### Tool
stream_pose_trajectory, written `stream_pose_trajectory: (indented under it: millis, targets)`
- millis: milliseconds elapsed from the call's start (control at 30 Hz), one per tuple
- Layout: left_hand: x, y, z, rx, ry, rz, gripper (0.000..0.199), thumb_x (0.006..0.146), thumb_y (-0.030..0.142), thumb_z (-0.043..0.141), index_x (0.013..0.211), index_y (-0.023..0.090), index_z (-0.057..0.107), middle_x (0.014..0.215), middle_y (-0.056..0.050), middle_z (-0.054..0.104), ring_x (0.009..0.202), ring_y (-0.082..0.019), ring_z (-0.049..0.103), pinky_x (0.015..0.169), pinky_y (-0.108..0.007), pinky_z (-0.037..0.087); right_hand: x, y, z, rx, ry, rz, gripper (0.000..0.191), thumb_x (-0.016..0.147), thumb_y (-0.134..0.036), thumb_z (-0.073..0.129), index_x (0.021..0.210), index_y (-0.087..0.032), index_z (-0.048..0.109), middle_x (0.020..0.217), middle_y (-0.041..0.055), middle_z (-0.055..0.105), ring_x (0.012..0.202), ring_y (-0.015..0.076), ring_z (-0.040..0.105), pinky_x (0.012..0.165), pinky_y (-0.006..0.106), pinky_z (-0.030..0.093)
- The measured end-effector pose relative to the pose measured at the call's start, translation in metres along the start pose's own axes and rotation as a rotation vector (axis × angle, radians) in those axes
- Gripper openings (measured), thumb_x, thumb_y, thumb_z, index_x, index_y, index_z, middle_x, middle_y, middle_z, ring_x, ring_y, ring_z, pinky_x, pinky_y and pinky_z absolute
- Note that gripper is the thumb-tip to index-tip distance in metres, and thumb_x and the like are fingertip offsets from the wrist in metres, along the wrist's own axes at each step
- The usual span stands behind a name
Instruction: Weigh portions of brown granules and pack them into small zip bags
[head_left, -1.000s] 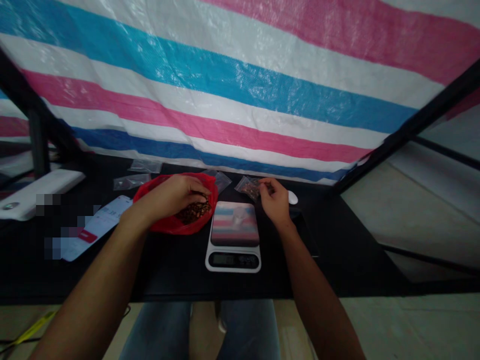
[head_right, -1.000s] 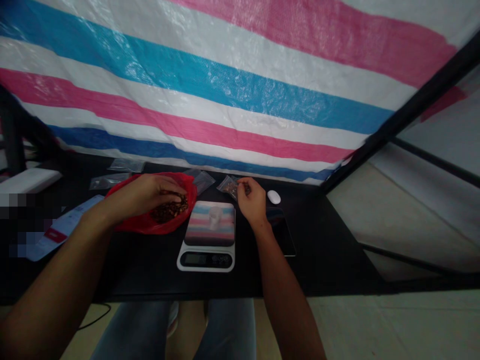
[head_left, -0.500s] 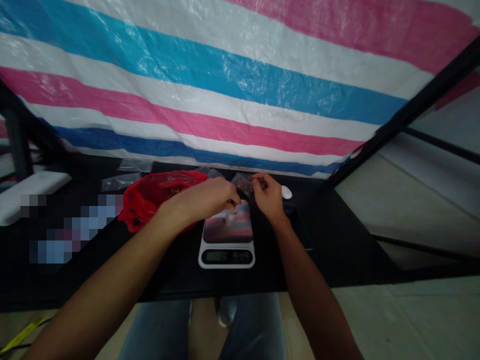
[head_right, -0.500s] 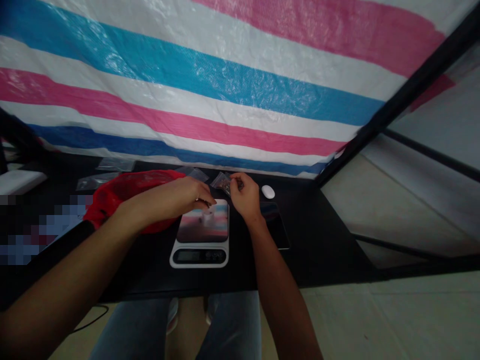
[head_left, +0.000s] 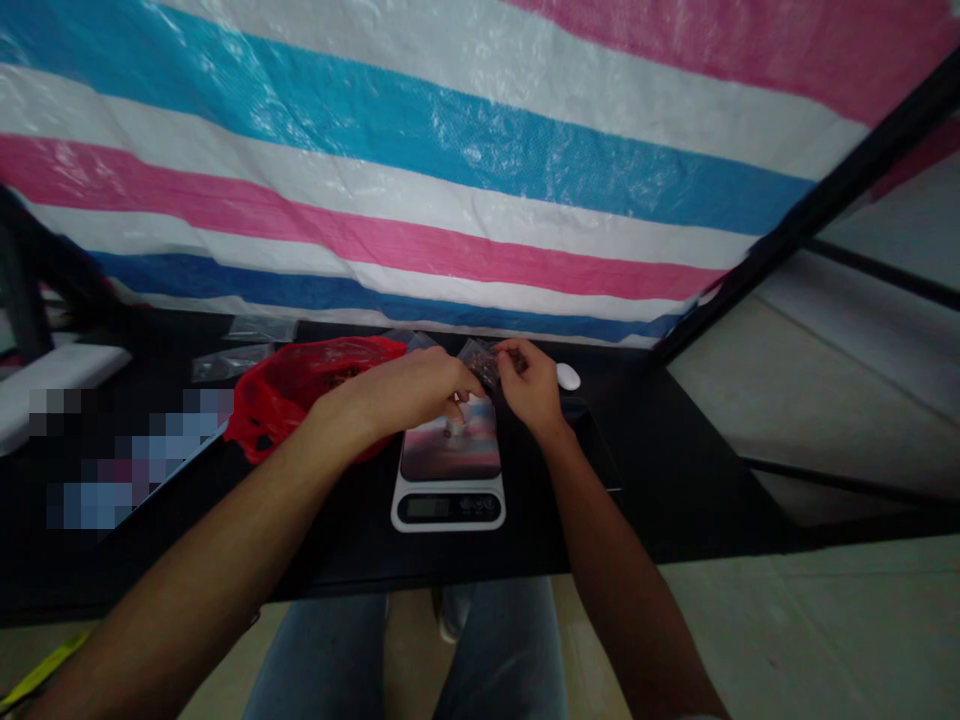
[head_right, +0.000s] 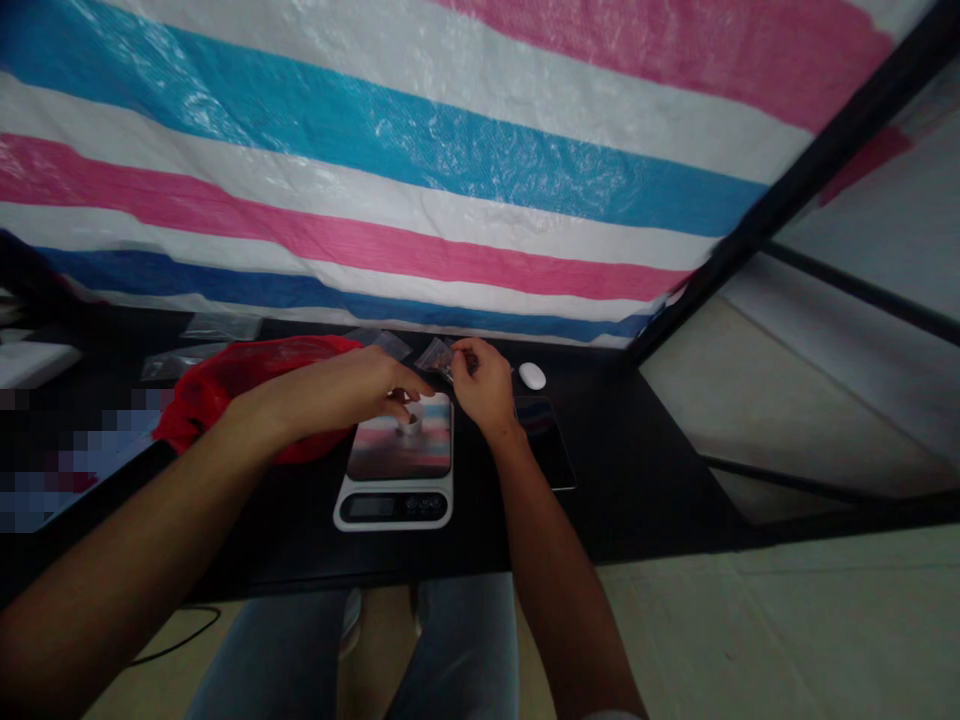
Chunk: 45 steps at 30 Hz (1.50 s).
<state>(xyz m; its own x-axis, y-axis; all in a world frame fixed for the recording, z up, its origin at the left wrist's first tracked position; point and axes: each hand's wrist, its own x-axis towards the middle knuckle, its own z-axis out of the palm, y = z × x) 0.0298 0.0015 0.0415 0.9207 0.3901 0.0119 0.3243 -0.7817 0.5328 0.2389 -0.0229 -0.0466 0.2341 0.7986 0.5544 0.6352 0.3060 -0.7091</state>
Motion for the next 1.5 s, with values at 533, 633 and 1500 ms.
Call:
stream_pose_trajectory:
  millis: [533,633,1500]
  targets:
    - [0.000,0.005,-0.001,0.035,0.002,-0.017,0.016,0.087,0.011,0.070,0.088,0.021,0.083,0.082,0.002,0.079,0.074,-0.016,0.070,0.067,-0.023,0.041,0.000,-0.001,0.000,-0.029,-0.014,-0.027,0.020,0.088,-0.028,0.053,0.092,-0.022,0.072,0.093,0.0062,0.077,0.084,0.0228,0.068,0.082,0.037,0.054]
    - [0.002,0.005,0.000,0.014,-0.011,-0.020,0.015,0.087,0.010,0.071,0.089,0.020,0.083,0.085,0.001,0.081,0.075,-0.016,0.071,0.069,-0.022,0.043,-0.001,-0.002,0.000,-0.031,-0.019,-0.031,0.020,0.088,-0.028,0.053,0.093,-0.021,0.072,0.093,0.0062,0.077,0.084,0.0225,0.068,0.081,0.037,0.054]
    - [-0.030,-0.014,0.015,0.156,0.006,-0.245,0.016,0.089,0.024,0.069,0.098,0.024,0.083,0.101,-0.005,0.079,0.088,-0.021,0.072,0.075,-0.027,0.047,-0.002,0.001,0.001,-0.071,-0.058,-0.060,0.020,0.089,-0.027,0.054,0.093,-0.022,0.073,0.092,0.0054,0.076,0.084,0.0227,0.068,0.081,0.037,0.054]
